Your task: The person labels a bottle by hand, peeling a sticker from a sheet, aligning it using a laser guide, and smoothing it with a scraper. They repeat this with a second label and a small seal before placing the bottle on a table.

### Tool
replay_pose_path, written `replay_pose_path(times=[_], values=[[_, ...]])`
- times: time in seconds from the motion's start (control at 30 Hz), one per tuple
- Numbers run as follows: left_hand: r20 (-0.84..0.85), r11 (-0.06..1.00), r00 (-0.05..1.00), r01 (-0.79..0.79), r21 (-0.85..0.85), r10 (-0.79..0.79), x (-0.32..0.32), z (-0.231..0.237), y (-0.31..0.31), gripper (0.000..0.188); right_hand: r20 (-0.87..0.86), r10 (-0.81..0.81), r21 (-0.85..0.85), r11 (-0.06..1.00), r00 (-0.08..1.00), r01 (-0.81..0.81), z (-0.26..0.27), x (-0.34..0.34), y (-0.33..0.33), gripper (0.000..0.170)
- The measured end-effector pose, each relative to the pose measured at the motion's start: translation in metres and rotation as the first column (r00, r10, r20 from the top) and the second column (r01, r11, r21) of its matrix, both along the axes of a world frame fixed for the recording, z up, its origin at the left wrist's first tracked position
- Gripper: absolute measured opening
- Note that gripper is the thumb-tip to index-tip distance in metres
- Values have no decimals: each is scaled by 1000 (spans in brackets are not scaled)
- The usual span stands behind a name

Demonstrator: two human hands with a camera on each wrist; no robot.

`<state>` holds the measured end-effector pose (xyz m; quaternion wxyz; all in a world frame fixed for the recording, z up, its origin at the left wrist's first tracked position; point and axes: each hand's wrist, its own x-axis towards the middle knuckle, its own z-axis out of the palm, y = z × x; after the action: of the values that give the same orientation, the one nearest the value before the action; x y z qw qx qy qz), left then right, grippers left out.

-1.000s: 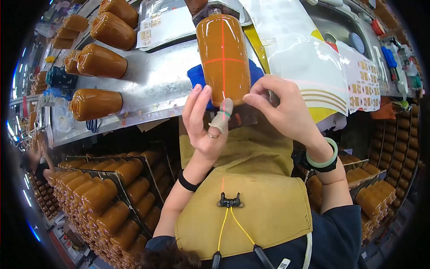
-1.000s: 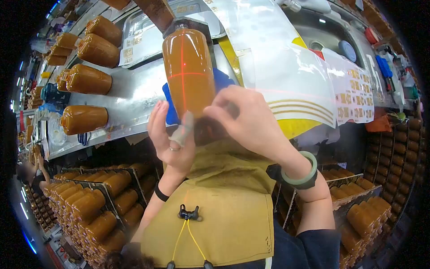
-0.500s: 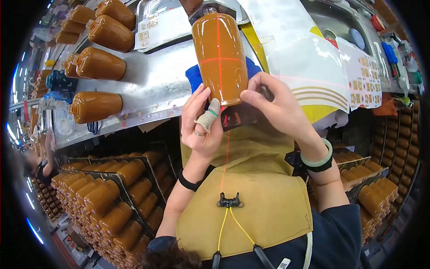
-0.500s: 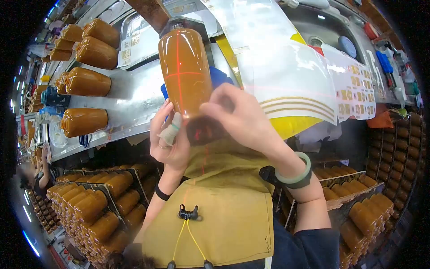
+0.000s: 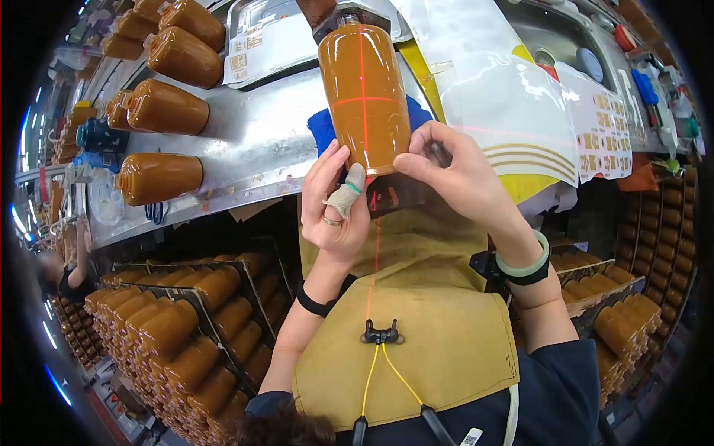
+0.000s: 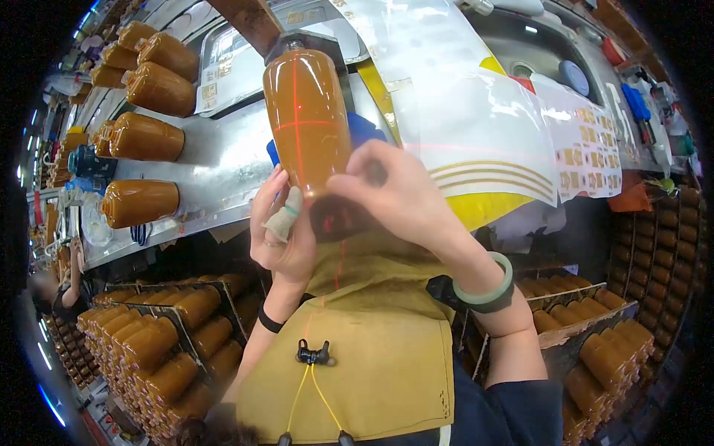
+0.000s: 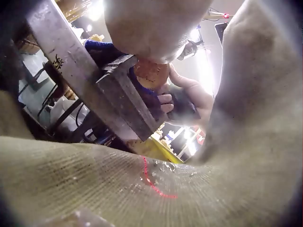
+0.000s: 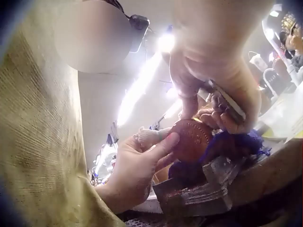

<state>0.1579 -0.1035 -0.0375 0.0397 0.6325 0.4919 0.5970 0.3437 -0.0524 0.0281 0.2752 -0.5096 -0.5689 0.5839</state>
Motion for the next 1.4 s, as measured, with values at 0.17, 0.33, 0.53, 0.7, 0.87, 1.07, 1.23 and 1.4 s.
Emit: replay_pose_path(times=[0.17, 0.33, 0.53, 0.7, 0.87, 1.07, 1.23, 1.4], values=[[38, 1000, 999, -7, -25, 8, 2, 3, -1, 32, -56, -23, -52, 998, 998, 20, 3, -1, 0, 32], [61, 1000, 998, -1, -20, 2, 4, 3, -1, 30, -41, -27, -21, 999, 999, 26, 0, -1, 0, 31], [50, 1000, 999, -10, -25, 11, 4, 5, -1, 27, -39, -36, -17, 999, 999, 35, 0, -2, -2, 29], [62, 999, 998, -9, -32, 11, 4, 3, -2, 29, -57, -25, 37, 999, 998, 27, -3, -1, -1, 28], [79, 999, 997, 26, -22, -24, 3, 0, -2, 34, -53, -10, 17, 1000, 999, 10, -2, -1, -1, 28], [61, 1000, 998, -19, -23, 20, 4, 4, -1, 27, -106, -30, -38, 999, 994, 26, 0, -1, -1, 28], [41, 999, 999, -19, -28, 20, 5, 5, -1, 24, -72, -17, -2, 1000, 997, 17, -2, -2, -1, 28], [86, 1000, 996, -10, -16, 11, 5, 1, -1, 27, -139, -52, -43, 998, 989, 46, -1, -2, -2, 30]])
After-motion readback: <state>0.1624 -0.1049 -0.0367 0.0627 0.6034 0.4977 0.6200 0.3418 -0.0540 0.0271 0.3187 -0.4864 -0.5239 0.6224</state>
